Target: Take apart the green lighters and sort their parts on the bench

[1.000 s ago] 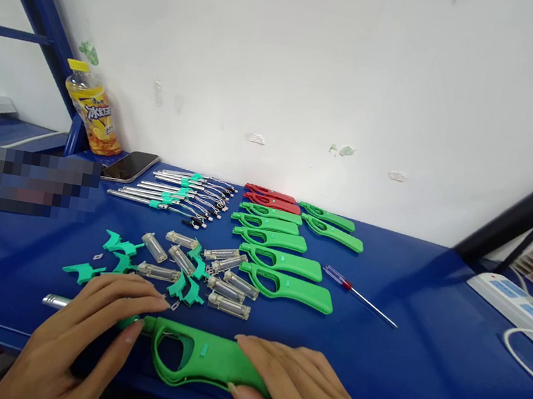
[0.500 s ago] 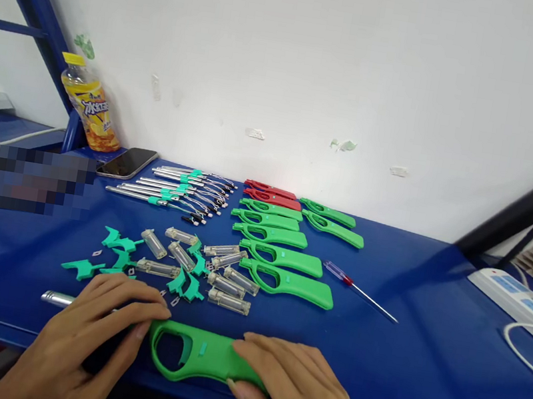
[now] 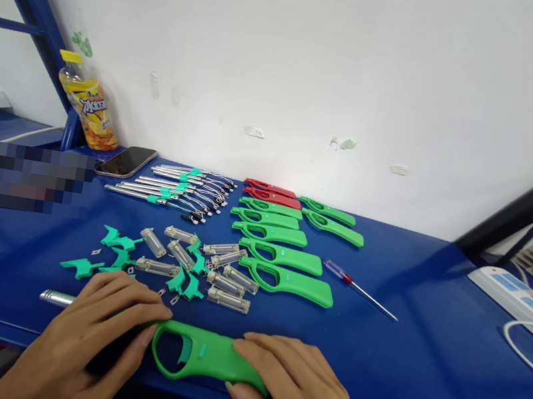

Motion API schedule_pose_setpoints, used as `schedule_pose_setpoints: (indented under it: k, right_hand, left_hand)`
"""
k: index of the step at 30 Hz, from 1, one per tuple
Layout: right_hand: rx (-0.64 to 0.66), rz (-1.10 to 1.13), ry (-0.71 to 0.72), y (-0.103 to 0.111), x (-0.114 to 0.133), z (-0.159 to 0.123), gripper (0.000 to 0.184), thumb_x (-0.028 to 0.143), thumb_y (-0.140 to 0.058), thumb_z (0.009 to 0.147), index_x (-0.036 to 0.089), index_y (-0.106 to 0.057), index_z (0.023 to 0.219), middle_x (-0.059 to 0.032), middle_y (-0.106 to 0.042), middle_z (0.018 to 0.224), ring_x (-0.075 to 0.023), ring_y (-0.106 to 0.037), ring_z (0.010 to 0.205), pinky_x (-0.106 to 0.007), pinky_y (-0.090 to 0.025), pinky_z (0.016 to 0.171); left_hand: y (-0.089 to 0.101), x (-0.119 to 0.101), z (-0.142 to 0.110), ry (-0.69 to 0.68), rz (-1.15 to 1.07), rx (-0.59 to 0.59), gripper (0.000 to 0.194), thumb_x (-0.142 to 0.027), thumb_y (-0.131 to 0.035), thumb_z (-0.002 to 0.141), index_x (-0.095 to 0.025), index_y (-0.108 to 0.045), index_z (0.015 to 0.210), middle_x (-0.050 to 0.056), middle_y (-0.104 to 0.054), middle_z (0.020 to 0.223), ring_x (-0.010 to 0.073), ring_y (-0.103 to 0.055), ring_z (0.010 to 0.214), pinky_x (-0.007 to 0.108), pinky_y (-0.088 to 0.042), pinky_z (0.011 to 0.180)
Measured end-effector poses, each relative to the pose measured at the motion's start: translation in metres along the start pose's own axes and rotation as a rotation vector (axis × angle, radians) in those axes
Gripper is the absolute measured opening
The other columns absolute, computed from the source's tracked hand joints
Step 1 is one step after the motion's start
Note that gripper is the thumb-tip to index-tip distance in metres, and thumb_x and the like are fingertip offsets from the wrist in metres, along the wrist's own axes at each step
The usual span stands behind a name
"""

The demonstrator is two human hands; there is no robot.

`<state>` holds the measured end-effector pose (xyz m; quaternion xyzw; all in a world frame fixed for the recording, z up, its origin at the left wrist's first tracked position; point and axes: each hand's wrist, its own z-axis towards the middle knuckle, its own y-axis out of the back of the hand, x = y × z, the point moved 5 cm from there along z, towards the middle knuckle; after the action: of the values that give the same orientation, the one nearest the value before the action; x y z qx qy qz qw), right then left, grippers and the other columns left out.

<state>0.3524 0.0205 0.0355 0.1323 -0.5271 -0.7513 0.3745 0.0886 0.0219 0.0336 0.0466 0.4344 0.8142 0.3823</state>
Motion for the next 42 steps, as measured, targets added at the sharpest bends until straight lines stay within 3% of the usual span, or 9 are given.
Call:
schedule_pose_setpoints:
  k: [13,23,29,33,38,42]
  right_hand:
    - [0.022,-0.042,0.012,-0.001,0.0,-0.001,0.034,0.038,-0.067,0.111,0.033,-0.075,0.144,0.0012,-0.086,0.132,-0.0215,-0.086,0.112,-0.03,-0.072,0.095]
    - [0.015,0.054,-0.091,-0.005,-0.004,0.0,0.033,0.039,-0.073,0.108,0.037,-0.08,0.14,0.0009,-0.087,0.127,-0.0224,-0.087,0.107,-0.027,-0.073,0.091]
    - [0.019,0.115,-0.163,-0.005,-0.006,0.0,0.032,0.039,-0.075,0.106,0.042,-0.08,0.138,0.0022,-0.084,0.13,-0.0193,-0.086,0.108,-0.022,-0.071,0.092]
    - [0.011,0.209,-0.207,-0.001,-0.003,0.007,0.024,0.04,-0.075,0.107,0.04,-0.085,0.128,0.0017,-0.085,0.117,-0.0161,-0.087,0.095,-0.016,-0.069,0.083]
    - [-0.008,0.228,-0.25,0.0,-0.002,0.011,0.022,0.043,-0.075,0.106,0.039,-0.087,0.123,0.0004,-0.086,0.112,-0.018,-0.087,0.093,-0.019,-0.071,0.082]
    - [-0.026,0.249,-0.265,-0.005,-0.006,0.007,0.022,0.042,-0.079,0.103,0.041,-0.087,0.124,0.0003,-0.085,0.116,-0.0194,-0.086,0.098,-0.023,-0.071,0.088]
  left_hand:
    - [0.002,-0.004,-0.001,-0.054,0.051,0.006,0.019,-0.027,-0.067,0.109,-0.022,-0.069,0.128,0.005,-0.076,0.113,0.025,-0.071,0.105,0.044,-0.041,0.108]
    - [0.005,0.0,-0.003,-0.057,-0.001,0.027,0.024,-0.027,-0.073,0.106,-0.024,-0.069,0.129,0.005,-0.078,0.114,0.025,-0.074,0.104,0.044,-0.051,0.103]
    - [0.004,-0.003,0.0,-0.053,-0.024,0.011,0.016,-0.031,-0.065,0.115,-0.022,-0.069,0.127,0.003,-0.076,0.106,0.0212,-0.072,0.095,0.043,-0.047,0.103]
    - [0.004,-0.002,0.004,-0.067,-0.009,0.023,0.018,-0.035,-0.061,0.117,-0.021,-0.07,0.125,0.001,-0.075,0.102,0.0182,-0.072,0.093,0.041,-0.047,0.102]
    - [0.007,-0.001,0.008,-0.078,0.017,-0.003,0.021,-0.04,-0.061,0.117,-0.024,-0.074,0.121,0.001,-0.077,0.1,0.0181,-0.074,0.089,0.039,-0.052,0.097]
    - [0.008,0.002,0.003,-0.075,0.016,0.035,0.022,-0.041,-0.061,0.117,-0.027,-0.072,0.13,0.002,-0.079,0.108,0.0202,-0.075,0.097,0.039,-0.053,0.101]
